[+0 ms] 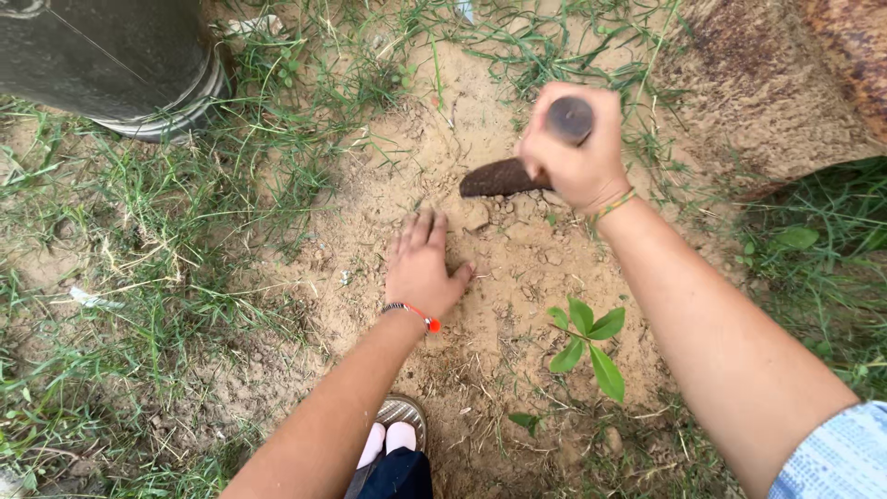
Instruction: The person uses a garden trowel to dig a hole in the dirt, places a small sapling into the hole, and then uses their hands to press the soil around the base of the plant.
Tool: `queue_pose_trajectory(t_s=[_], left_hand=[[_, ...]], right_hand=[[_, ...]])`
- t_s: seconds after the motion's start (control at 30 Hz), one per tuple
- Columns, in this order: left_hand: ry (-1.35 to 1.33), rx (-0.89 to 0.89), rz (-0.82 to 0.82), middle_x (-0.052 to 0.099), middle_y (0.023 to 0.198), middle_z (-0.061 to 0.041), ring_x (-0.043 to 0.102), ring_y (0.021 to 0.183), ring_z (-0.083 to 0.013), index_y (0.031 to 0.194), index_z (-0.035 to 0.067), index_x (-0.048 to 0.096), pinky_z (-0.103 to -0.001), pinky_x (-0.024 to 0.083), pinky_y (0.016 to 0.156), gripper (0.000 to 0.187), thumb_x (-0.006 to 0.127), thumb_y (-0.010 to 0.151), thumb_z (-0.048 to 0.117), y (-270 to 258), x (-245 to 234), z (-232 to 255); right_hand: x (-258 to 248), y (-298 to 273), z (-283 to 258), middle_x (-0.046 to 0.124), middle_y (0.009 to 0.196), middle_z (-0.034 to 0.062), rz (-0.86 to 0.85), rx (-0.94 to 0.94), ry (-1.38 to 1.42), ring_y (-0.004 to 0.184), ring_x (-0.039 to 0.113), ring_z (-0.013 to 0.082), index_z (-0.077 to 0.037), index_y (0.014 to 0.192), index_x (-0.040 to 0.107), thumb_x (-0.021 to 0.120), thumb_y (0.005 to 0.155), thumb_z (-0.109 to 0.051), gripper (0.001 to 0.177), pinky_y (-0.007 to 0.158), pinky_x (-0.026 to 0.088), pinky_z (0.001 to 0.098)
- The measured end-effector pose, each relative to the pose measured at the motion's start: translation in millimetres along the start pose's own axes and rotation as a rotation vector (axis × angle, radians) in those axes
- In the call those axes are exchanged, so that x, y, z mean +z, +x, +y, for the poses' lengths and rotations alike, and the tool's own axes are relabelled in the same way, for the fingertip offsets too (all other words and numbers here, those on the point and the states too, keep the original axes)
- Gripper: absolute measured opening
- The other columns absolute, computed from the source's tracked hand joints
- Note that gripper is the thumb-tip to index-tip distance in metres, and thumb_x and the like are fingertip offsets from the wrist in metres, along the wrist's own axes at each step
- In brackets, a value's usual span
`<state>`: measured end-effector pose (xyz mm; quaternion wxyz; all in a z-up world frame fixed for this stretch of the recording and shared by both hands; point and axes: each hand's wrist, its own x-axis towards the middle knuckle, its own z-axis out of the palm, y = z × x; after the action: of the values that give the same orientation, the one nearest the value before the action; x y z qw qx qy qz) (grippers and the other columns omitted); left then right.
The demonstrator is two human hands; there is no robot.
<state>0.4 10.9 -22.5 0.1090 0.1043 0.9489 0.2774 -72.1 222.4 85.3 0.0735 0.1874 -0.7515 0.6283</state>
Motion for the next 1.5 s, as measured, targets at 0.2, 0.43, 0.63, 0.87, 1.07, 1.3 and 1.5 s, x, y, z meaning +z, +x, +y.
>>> queue_pose_trajectory(t_s=[0.2, 0.43, 0.63, 0.87, 1.07, 1.3, 1.5], left_hand=[[-0.181, -0.055, 0.038, 0.052, 0.151, -0.014, 0.044, 0.141, -0.0338, 0.139, 0.009, 0.059, -0.047, 0.035, 0.116, 0.056, 0.064, 0.090, 0.038, -23, -1, -12], [0.170, 0.088, 0.429, 0.054, 0.143, -0.020, 0.047, 0.138, -0.0423, 0.121, 0.006, 0.068, -0.057, 0.036, 0.113, 0.038, 0.062, 0.090, 0.028, -29, -29, -21], [-0.323, 0.085, 0.089, 0.046, 0.144, -0.035, 0.048, 0.128, -0.0518, 0.153, -0.009, 0.029, -0.052, 0.042, 0.105, 0.067, 0.055, 0.097, 0.018, -33, -2, -7], [-0.565, -0.079, 0.111, 0.060, 0.131, -0.032, 0.064, 0.116, -0.0422, 0.157, -0.004, 0.025, -0.044, 0.048, 0.104, 0.070, 0.052, 0.094, 0.015, -45, -6, -4], [-0.561, -0.118, 0.054, 0.063, 0.129, -0.032, 0.064, 0.119, -0.0411, 0.158, 0.000, 0.032, -0.042, 0.044, 0.112, 0.065, 0.051, 0.099, 0.021, -57, 15, 7], [-0.509, 0.044, 0.131, 0.049, 0.152, -0.028, 0.047, 0.141, -0.0408, 0.153, 0.000, 0.040, -0.043, 0.036, 0.119, 0.064, 0.057, 0.099, 0.031, -42, 29, 5], [-0.218, 0.255, -0.023, 0.030, 0.162, -0.025, 0.032, 0.147, -0.0422, 0.152, 0.001, 0.037, -0.046, 0.030, 0.118, 0.087, 0.069, 0.088, 0.052, -4, 17, 35]], right_hand=[[-17, -13, -14, 0.066, 0.073, 0.0064, -0.148, 0.171, 0.117, 0.058, 0.062, 0.0111, -0.006, 0.077, 0.059, 0.065, 0.086, -0.002, 0.012, 0.054, 0.052, 0.0268], [10, -27, -22, 0.068, 0.077, 0.0026, 0.216, 0.391, -0.032, 0.062, 0.060, 0.0087, -0.009, 0.082, 0.064, 0.084, 0.088, -0.012, 0.021, 0.058, 0.051, 0.0255], [25, -6, -11, 0.069, 0.075, 0.0048, 0.380, 0.192, 0.194, 0.059, 0.061, 0.0129, -0.006, 0.081, 0.062, 0.079, 0.087, 0.000, 0.019, 0.056, 0.052, 0.0288], [55, -20, 14, 0.063, 0.075, 0.0011, 0.089, 0.137, -0.049, 0.065, 0.061, 0.0107, -0.005, 0.078, 0.058, 0.075, 0.083, 0.007, 0.021, 0.060, 0.051, 0.0269], [44, -49, 0, 0.063, 0.081, 0.0023, 0.238, 0.112, 0.023, 0.074, 0.063, 0.0120, -0.005, 0.087, 0.056, 0.072, 0.088, 0.009, 0.021, 0.069, 0.055, 0.0289], [-5, -45, -74, 0.065, 0.088, 0.0011, 0.638, -0.003, 0.013, 0.072, 0.069, 0.0109, -0.007, 0.106, 0.043, 0.071, 0.086, 0.000, 0.036, 0.064, 0.061, 0.0251], [-98, -112, -106, 0.075, 0.084, 0.0153, 0.247, 0.553, -0.987, 0.077, 0.073, 0.0213, -0.005, 0.090, 0.073, 0.080, 0.087, -0.024, 0.020, 0.076, 0.058, 0.0380]])
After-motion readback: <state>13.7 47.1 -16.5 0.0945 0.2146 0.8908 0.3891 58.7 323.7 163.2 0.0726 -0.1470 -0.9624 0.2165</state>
